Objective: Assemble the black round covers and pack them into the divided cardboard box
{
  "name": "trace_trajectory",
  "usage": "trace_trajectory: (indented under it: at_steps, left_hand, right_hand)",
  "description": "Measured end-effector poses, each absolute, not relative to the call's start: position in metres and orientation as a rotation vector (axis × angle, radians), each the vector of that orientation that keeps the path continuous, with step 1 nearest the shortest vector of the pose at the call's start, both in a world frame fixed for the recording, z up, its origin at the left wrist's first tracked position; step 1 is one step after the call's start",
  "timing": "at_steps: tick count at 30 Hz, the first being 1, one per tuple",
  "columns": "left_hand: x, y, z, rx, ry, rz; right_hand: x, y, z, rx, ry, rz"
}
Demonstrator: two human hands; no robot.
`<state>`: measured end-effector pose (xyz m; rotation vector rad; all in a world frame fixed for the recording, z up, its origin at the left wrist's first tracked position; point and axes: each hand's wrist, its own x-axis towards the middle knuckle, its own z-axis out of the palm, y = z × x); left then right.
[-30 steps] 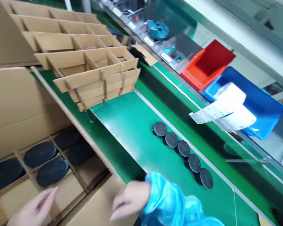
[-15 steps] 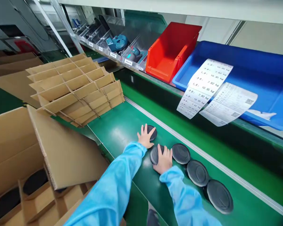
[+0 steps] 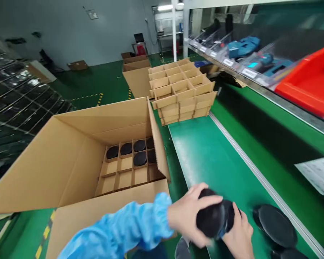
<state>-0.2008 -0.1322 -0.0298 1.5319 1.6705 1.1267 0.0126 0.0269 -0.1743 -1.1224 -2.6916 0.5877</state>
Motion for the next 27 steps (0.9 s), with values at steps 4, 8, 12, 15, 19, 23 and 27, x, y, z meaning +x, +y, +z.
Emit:
trace_trajectory:
  at_steps: [4, 8, 12, 15, 19, 23, 27]
  left_hand:
    - [-0.264, -0.289, -0.016, 1.258, 1.722, 1.007]
    - [-0.365, -0.398, -0.074, 0.647, 2.404, 0.918]
    - [-0.464, -0.478, -0.153, 0.019, 2.828, 0.443]
    - [-0.517, -0.525, -0.202, -0.115, 2.833, 0.348]
    - [-0.556, -0.558, -0.254, -0.092, 2.797, 0.345]
    - [-0.570, -0.564, -0.298, 0.009, 2.782, 0.378]
    - [-0.565, -0.566, -0.335, 0.147, 2.848, 0.456]
  right_hand:
    - [-0.014, -0.039, -0.136, -0.693, -2.753, 1.138]
    - [-0.132, -0.133, -0.102, -0.284, -2.892, 1.329]
    - [-0.301, -0.232, -0.121, -0.087, -3.057, 1.062]
    - [-0.410, -0.297, -0.168, -0.077, -3.196, 0.777]
    - [-0.500, -0.356, -0.239, -0.061, -3.367, 0.450]
    - [-0.533, -0.379, -0.298, -0.023, -3.475, 0.248]
    - [-0.531, -0.373, -0.341, 0.119, -3.416, 0.231]
